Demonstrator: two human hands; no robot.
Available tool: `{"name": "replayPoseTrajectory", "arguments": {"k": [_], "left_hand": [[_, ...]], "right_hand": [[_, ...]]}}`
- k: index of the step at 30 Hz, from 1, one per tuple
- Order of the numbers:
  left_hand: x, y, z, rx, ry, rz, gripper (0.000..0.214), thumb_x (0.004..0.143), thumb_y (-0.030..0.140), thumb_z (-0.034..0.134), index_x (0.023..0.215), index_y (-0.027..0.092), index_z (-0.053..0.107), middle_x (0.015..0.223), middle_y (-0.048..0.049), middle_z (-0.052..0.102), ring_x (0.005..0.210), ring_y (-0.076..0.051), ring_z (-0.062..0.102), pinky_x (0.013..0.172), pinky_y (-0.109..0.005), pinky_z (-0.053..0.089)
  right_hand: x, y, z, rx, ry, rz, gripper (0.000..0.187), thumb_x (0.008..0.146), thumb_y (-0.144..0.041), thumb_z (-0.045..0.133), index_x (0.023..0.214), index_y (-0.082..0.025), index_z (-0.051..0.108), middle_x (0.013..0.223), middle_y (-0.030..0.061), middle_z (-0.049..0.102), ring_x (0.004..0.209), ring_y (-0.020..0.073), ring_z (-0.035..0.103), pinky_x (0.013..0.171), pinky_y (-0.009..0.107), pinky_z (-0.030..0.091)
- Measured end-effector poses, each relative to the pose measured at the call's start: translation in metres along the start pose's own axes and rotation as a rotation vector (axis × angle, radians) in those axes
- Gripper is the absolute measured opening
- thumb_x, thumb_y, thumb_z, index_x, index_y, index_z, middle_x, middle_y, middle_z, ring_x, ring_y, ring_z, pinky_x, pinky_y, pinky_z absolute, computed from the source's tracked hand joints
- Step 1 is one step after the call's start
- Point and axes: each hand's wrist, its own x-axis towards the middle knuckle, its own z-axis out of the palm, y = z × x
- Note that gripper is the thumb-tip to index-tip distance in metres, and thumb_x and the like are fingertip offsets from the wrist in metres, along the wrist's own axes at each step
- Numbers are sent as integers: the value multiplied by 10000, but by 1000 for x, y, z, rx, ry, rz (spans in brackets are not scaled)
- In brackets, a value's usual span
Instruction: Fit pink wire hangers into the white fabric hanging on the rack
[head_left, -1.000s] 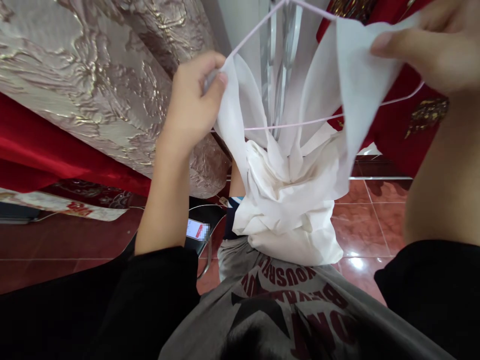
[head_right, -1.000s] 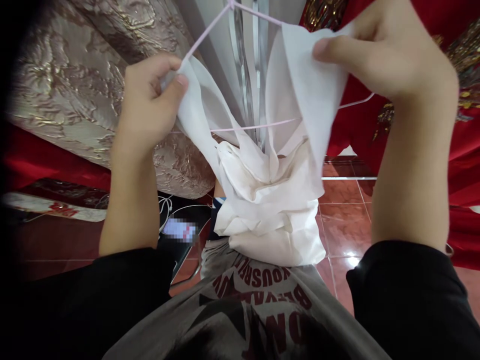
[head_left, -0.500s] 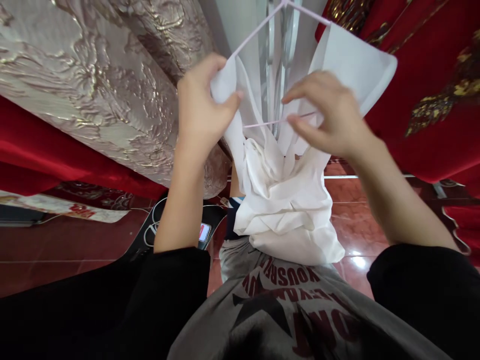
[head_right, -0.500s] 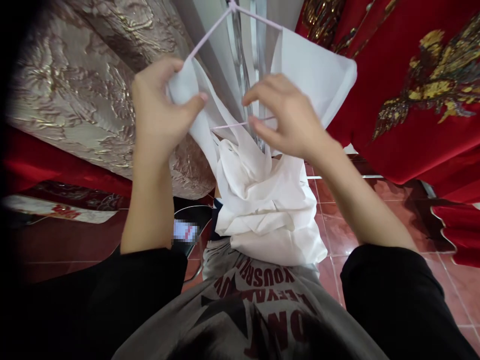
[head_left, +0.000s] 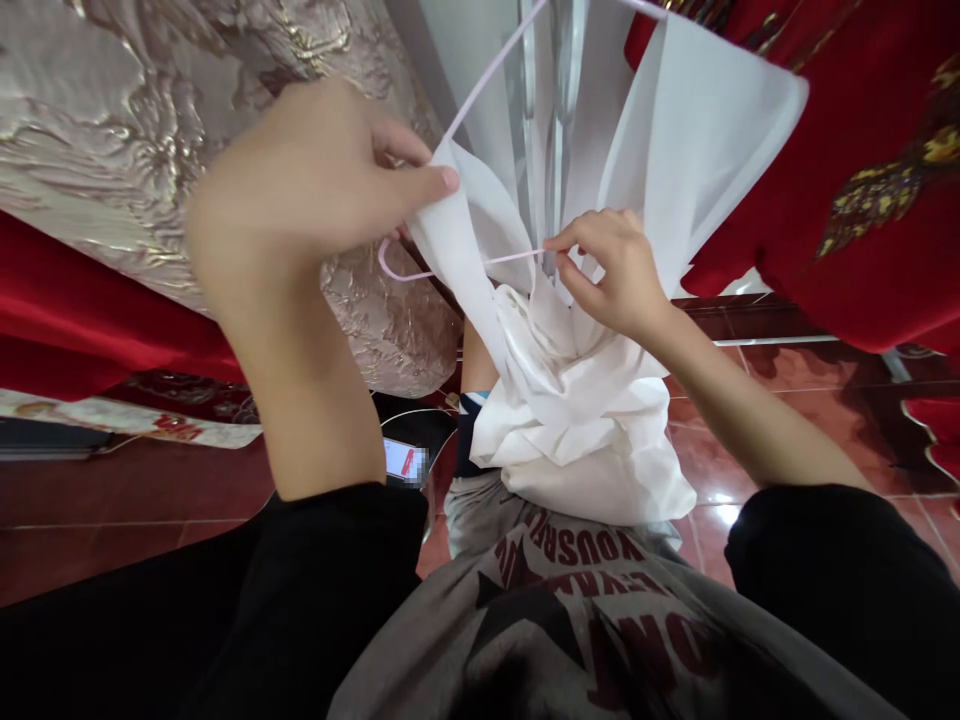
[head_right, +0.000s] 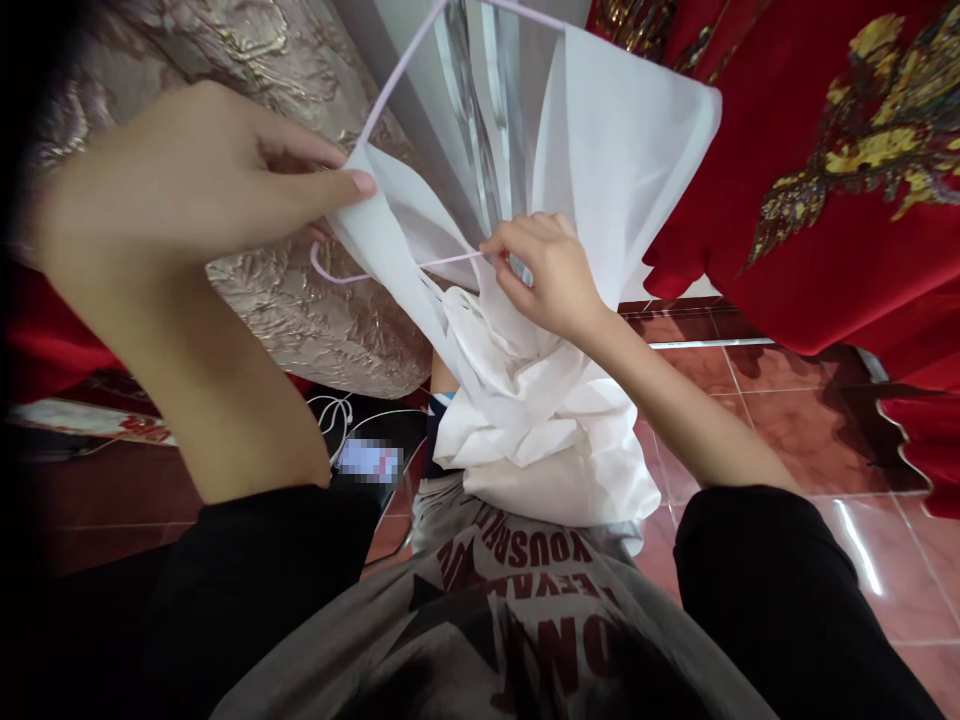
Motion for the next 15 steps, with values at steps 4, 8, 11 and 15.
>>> {"name": "replayPoseTrajectory", "arguments": {"k": [4, 8, 11, 15], "left_hand": [[-13, -4, -13, 99, -19, 23, 376, 868, 314, 729, 1221, 243, 621, 1126, -82, 554, 963, -252, 623, 890, -428, 548], [-64, -17, 3, 5, 231, -39, 527, 808, 203, 777, 1251, 302, 509, 1206, -72, 514, 955, -228, 613, 814, -371, 542], [-96, -31, 35, -49, 297, -154, 455, 793, 273, 787, 1129, 252, 482, 1137, -81, 549, 956, -225, 617, 803, -357, 534], [-104, -37, 65, -107, 205, -225, 349, 882, 393, 687, 1129, 228, 502, 1115, -90, 622, 1025, -245, 646, 883, -388, 534]], "right_hand": [[-4, 1, 7, -21, 20, -10, 293, 987, -406, 400, 1033, -228, 628, 948, 60, 636, 909, 206, 564, 967, 440, 410], [-7, -1, 15, -20, 62, -12, 262, 971, -357, 425, 1058, -229, 636, 954, 63, 640, 920, 213, 556, 992, 461, 397], [-8, -4, 18, 4, 95, 6, 262, 972, -349, 425, 1055, -234, 645, 978, 62, 652, 930, 217, 558, 1013, 477, 385], [-9, -7, 20, 30, 120, 12, 258, 971, -339, 437, 1057, -235, 658, 1006, 55, 669, 947, 215, 571, 1010, 468, 391]]}}
